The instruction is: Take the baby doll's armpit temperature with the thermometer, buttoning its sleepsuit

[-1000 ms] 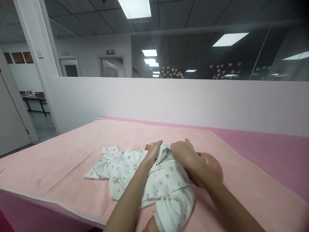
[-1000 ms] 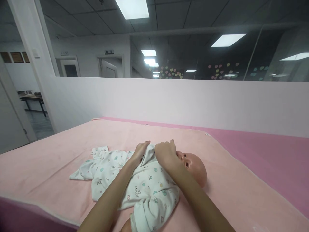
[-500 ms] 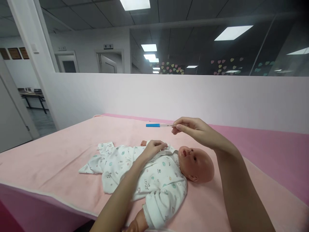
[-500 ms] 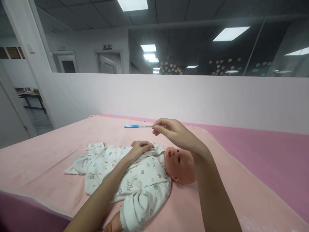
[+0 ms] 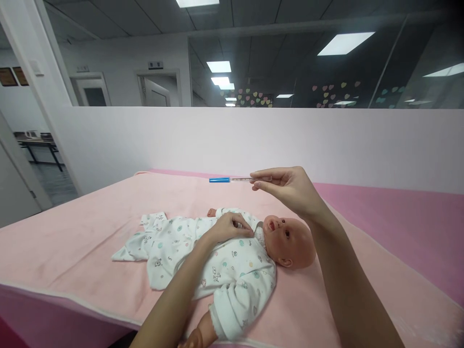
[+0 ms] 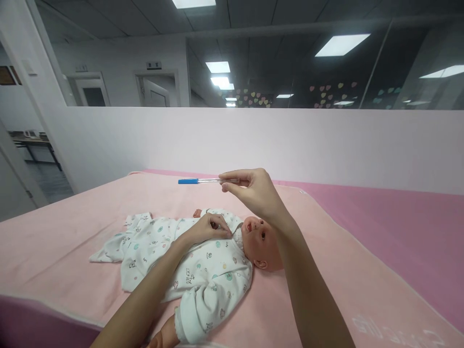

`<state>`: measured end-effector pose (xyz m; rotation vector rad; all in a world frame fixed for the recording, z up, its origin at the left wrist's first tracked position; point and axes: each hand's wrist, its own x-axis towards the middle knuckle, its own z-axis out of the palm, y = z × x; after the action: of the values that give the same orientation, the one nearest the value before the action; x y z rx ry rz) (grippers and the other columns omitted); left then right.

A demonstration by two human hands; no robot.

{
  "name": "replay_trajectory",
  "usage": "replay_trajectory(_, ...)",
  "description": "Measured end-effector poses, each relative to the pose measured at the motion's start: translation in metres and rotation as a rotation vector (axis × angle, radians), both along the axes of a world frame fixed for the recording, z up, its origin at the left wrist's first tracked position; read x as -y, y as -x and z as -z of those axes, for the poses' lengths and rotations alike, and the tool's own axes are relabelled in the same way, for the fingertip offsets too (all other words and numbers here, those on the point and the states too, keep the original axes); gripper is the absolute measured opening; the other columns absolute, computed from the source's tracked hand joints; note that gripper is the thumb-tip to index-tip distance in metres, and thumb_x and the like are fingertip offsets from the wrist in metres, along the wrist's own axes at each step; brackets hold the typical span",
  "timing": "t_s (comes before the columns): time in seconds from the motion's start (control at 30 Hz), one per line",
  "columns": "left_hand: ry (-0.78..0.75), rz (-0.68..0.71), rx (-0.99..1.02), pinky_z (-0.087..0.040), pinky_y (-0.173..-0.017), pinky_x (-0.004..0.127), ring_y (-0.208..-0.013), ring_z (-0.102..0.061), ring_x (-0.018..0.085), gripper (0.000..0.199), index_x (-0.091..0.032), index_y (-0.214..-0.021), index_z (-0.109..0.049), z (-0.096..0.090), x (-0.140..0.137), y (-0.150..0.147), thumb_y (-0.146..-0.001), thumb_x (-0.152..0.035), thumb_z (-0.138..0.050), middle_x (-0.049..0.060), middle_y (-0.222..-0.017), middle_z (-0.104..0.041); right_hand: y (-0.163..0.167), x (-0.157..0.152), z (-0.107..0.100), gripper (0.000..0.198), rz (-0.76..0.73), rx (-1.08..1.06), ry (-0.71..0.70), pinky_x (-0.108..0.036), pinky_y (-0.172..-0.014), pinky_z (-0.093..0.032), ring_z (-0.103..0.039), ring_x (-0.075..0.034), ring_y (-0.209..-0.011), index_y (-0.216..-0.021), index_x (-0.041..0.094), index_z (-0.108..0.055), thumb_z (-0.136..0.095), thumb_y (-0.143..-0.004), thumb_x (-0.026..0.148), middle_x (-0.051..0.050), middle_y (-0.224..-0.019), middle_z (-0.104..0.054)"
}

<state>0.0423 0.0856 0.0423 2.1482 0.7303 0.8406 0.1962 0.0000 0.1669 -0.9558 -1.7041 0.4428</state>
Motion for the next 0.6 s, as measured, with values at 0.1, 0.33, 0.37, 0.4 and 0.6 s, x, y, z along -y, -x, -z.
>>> replay_trajectory(0.1,-0.004,0.019,-0.004,-0.030,-0.051,0.023,-0.060,-0.047,0.012,0.020,-0.021,-0.074,-0.072,-0.001,0.000,0.001,-0.061,-0.036,-0.068,0.003,-0.073,-0.063,0.003,0.001,-0.002,0.023,0.033,-0.027,-0.023,-0.037,-0.077,-0.053,-0.064,-0.019,-0.076,-0.086,0.016,-0.069,-0.065,-0.067,0.029,-0.003,-0.076,-0.069)
replay_trajectory(0.33,0.111,0.043,-0.016,-0.030,-0.050,0.022,-0.057,-0.045,0.011,0.023,-0.017,-0.076,-0.070,-0.003,0.003,0.005,-0.063,-0.036,-0.066,0.003,-0.071,-0.062,-0.015,0.038,0.026,0.020,0.114,0.125,0.094,-0.036,-0.076,-0.054,-0.064,-0.022,-0.085,-0.085,0.024,-0.070,-0.064,-0.068,0.033,-0.002,-0.088,-0.069)
replay_trajectory(0.37,0.151,0.046,-0.003,-0.031,-0.051,0.022,-0.058,-0.046,0.011,0.024,-0.016,-0.077,-0.070,-0.003,0.002,0.004,-0.064,-0.037,-0.065,0.004,-0.070,-0.062,-0.021,0.049,0.039,0.021,0.126,0.156,0.158,-0.035,-0.076,-0.055,-0.064,-0.023,-0.085,-0.085,0.025,-0.070,-0.064,-0.068,0.035,-0.002,-0.088,-0.069)
replay_trajectory(0.4,0.182,0.049,0.018,-0.032,-0.051,0.022,-0.059,-0.047,0.011,0.025,-0.015,-0.077,-0.069,-0.002,0.001,0.004,-0.066,-0.037,-0.064,0.004,-0.070,-0.062,-0.028,0.060,0.055,0.022,0.140,0.170,0.231,-0.035,-0.075,-0.055,-0.064,-0.024,-0.085,-0.087,0.026,-0.070,-0.062,-0.070,0.038,-0.002,-0.089,-0.069)
replay_trajectory(0.6,0.259,0.040,0.228,-0.037,-0.058,0.021,-0.065,-0.051,0.011,0.024,-0.013,-0.074,-0.066,0.002,-0.006,0.001,-0.066,-0.035,-0.065,0.004,-0.071,-0.061,-0.077,0.119,0.154,0.026,0.401,0.168,0.509,-0.032,-0.076,-0.055,-0.063,-0.027,-0.089,-0.081,0.028,-0.072,-0.062,-0.064,0.046,-0.004,-0.092,-0.067)
